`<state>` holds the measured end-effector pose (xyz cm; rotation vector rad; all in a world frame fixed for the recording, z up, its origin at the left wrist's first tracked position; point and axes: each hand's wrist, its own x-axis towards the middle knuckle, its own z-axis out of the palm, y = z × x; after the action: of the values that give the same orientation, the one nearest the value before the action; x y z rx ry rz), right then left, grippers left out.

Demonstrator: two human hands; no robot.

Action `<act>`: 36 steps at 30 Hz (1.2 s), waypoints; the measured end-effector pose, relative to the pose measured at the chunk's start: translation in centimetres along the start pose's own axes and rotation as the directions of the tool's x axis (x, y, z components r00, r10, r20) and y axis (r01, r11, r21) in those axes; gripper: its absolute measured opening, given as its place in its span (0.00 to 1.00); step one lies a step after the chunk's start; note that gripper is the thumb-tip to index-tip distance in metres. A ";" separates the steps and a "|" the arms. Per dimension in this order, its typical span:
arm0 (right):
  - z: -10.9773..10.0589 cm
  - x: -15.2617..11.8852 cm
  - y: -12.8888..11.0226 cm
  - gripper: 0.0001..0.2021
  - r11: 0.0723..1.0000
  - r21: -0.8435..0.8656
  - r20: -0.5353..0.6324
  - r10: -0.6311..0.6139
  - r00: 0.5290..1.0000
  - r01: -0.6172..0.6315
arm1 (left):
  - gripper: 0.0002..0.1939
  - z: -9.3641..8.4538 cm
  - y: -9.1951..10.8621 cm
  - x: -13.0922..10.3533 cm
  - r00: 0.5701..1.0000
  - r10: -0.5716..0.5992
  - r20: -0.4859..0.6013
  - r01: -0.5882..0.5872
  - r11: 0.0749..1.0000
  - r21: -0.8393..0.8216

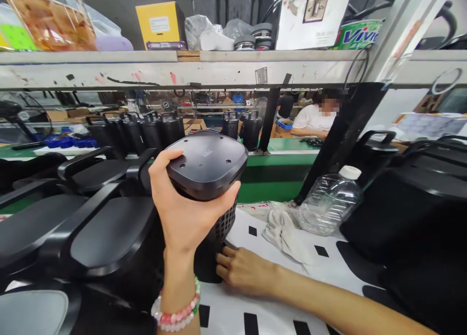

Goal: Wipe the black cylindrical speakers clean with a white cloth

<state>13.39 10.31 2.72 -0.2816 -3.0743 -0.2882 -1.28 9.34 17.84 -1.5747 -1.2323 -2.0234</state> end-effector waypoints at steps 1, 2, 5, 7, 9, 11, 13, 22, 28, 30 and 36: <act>0.4 0.1 0.6 0.06 0.999 0.001 0.000 -0.044 0.999 0.044 | 0.37 -0.1 0.2 0.0 1.000 -0.004 -0.005 0.004 1.000 -0.006; 0.6 0.1 1.2 0.08 0.996 -0.005 0.001 -0.087 0.996 0.087 | 0.37 -0.1 0.4 0.1 1.000 -0.012 -0.010 0.012 1.000 -0.013; 0.7 -0.2 2.7 0.09 0.986 -0.002 -0.004 -0.164 0.986 0.164 | 0.38 -0.4 0.9 0.2 0.999 -0.023 -0.046 0.022 1.000 -0.018; 0.8 -0.4 3.4 0.07 0.981 0.029 -0.026 -0.192 0.981 0.192 | 0.37 -0.7 1.4 0.2 0.997 -0.006 -0.073 0.007 1.000 0.012; 1.1 -0.3 4.0 0.12 0.975 0.056 -0.062 -0.209 0.976 0.213 | 0.35 -1.1 1.7 0.2 0.996 0.008 -0.084 -0.003 0.999 0.048; 1.7 -0.2 4.4 0.13 0.970 0.064 -0.099 -0.227 0.969 0.234 | 0.34 -1.6 2.0 0.1 0.994 0.030 -0.101 -0.023 0.997 0.071; 2.3 -0.1 4.6 0.10 0.963 0.053 -0.126 -0.257 0.958 0.266 | 0.36 -2.1 2.1 0.1 0.991 0.050 -0.121 -0.040 0.996 0.083; 3.5 0.0 4.9 0.11 0.911 0.020 -0.187 -0.401 0.897 0.412 | 0.36 -2.5 2.5 0.1 0.992 0.062 -0.109 -0.052 0.994 0.093; 3.9 0.0 5.2 0.10 0.944 0.147 -0.228 -0.260 0.938 0.297 | 0.33 -2.8 2.5 0.2 0.990 0.093 -0.110 -0.076 0.986 0.148; 3.8 0.0 5.3 0.14 0.933 0.221 -0.255 -0.226 0.940 0.284 | 0.29 -3.2 2.5 0.4 0.991 0.112 -0.069 -0.098 0.979 0.180; 3.3 1.1 5.1 0.10 0.865 0.471 -0.322 -0.014 0.947 0.173 | 0.28 -4.2 2.7 0.5 0.996 0.084 -0.030 -0.074 0.964 0.254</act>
<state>13.20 16.04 0.44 -0.0510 -2.7221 0.4184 -2.33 4.73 19.33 -1.4307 -1.3304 -1.7608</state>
